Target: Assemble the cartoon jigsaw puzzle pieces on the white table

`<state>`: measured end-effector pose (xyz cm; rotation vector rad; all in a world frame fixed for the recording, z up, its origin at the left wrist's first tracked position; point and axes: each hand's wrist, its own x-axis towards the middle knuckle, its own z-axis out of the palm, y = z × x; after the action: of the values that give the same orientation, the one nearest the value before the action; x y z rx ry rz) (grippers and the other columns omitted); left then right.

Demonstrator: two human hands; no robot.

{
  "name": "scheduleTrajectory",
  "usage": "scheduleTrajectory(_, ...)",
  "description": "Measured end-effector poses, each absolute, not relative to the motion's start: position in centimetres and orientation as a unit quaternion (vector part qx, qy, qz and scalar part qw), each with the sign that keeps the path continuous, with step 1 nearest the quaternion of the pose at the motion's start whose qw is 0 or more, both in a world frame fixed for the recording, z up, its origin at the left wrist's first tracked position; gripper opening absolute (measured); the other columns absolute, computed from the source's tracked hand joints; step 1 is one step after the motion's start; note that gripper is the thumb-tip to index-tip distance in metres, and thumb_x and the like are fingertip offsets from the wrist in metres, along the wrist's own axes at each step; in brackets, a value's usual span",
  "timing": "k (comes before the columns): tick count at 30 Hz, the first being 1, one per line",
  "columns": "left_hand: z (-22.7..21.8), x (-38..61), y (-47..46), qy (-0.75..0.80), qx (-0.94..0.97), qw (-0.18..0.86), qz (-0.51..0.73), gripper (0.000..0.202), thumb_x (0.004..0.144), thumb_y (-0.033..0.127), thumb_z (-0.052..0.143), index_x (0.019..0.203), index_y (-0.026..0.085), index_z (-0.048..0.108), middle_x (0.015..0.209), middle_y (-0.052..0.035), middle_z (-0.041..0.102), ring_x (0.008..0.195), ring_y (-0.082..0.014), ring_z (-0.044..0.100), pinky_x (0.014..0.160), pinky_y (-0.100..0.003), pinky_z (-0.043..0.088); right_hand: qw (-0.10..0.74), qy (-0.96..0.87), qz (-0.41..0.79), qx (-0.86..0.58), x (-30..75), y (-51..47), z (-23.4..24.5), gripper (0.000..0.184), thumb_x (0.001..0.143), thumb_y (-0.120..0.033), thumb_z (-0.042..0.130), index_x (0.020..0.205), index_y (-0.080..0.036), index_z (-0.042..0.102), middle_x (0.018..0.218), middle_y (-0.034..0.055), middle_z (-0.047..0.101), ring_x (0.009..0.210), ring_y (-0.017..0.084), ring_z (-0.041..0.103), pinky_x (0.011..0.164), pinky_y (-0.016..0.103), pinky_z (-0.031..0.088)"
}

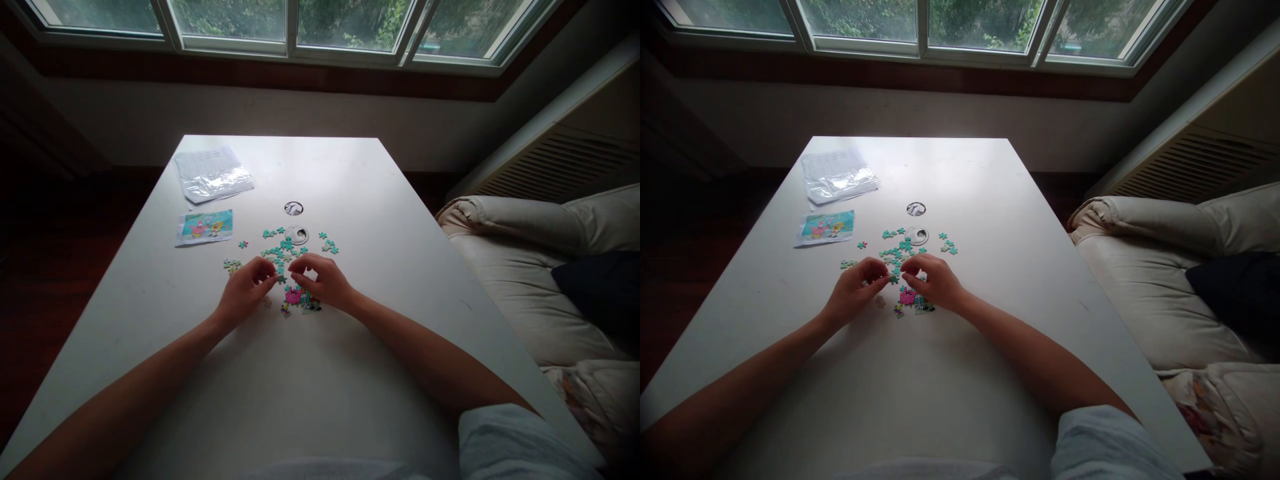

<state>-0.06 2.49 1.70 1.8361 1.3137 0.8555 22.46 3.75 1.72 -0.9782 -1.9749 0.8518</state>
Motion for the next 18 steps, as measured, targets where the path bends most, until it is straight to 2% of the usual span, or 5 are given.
scheduleTrajectory(5, 1.8, 0.5, 2.2, 0.503, 0.715, 0.354, 0.333, 0.019, 0.09, 0.04, 0.062, 0.09, 0.022, 0.059, 0.078, 0.0007, 0.064, 0.068, -0.0131, 0.057, 0.062, -0.025, 0.046, 0.361, -0.768, 0.386, -0.361, 21.6, 3.5, 1.7, 0.006, 0.09, -0.028, 0.062, 0.093, -0.023, 0.064, 0.081, -0.0008, 0.066, 0.073, 0.013, 0.059, 0.07, 0.026, 0.047)
scheduleTrajectory(10, 2.2, 0.6, 1.5, 0.507, 0.77, 0.264, 0.285, 0.013, 0.095, 0.035, 0.056, 0.093, 0.023, 0.06, 0.084, -0.0004, 0.067, 0.074, -0.0156, 0.061, 0.07, -0.029, 0.048, 0.371, -0.738, 0.375, -0.421, 22.7, 4.5, 1.0, 0.011, 0.089, -0.027, 0.062, 0.099, -0.023, 0.066, 0.08, -0.0017, 0.069, 0.07, 0.012, 0.058, 0.068, 0.026, 0.045)
scheduleTrajectory(14, 2.3, 0.9, 0.6, 0.382, 0.883, 0.185, 0.199, 0.019, 0.099, 0.031, 0.049, 0.1, 0.023, 0.065, 0.104, -0.006, 0.07, 0.095, -0.0213, 0.064, 0.086, -0.037, 0.049, 0.363, -0.721, 0.356, -0.472, 23.9, 5.5, 0.6, 0.013, 0.087, -0.028, 0.063, 0.096, -0.023, 0.07, 0.086, -0.0004, 0.073, 0.075, 0.013, 0.062, 0.071, 0.026, 0.045)
scheduleTrajectory(16, 2.1, 1.1, 0.3, 0.316, 0.918, 0.168, 0.171, 0.022, 0.098, 0.03, 0.051, 0.115, 0.025, 0.065, 0.122, -0.0082, 0.067, 0.111, -0.0246, 0.061, 0.096, -0.041, 0.047, 0.347, -0.723, 0.359, -0.478, 24.2, 5.7, 0.4, 0.011, 0.085, -0.026, 0.064, 0.093, -0.022, 0.071, 0.086, -0.0004, 0.073, 0.075, 0.014, 0.063, 0.072, 0.026, 0.046)
scheduleTrajectory(18, 1.9, 1.1, 0.3, 0.271, 0.936, 0.16, 0.155, 0.035, 0.096, 0.033, 0.055, 0.131, 0.028, 0.059, 0.138, -0.0094, 0.06, 0.127, -0.0272, 0.053, 0.105, -0.045, 0.044, 0.335, -0.727, 0.359, -0.479, 24.4, 5.8, 0.3, 0.011, 0.083, -0.024, 0.064, 0.091, -0.022, 0.072, 0.086, -0.0004, 0.073, 0.074, 0.014, 0.063, 0.072, 0.026, 0.048)
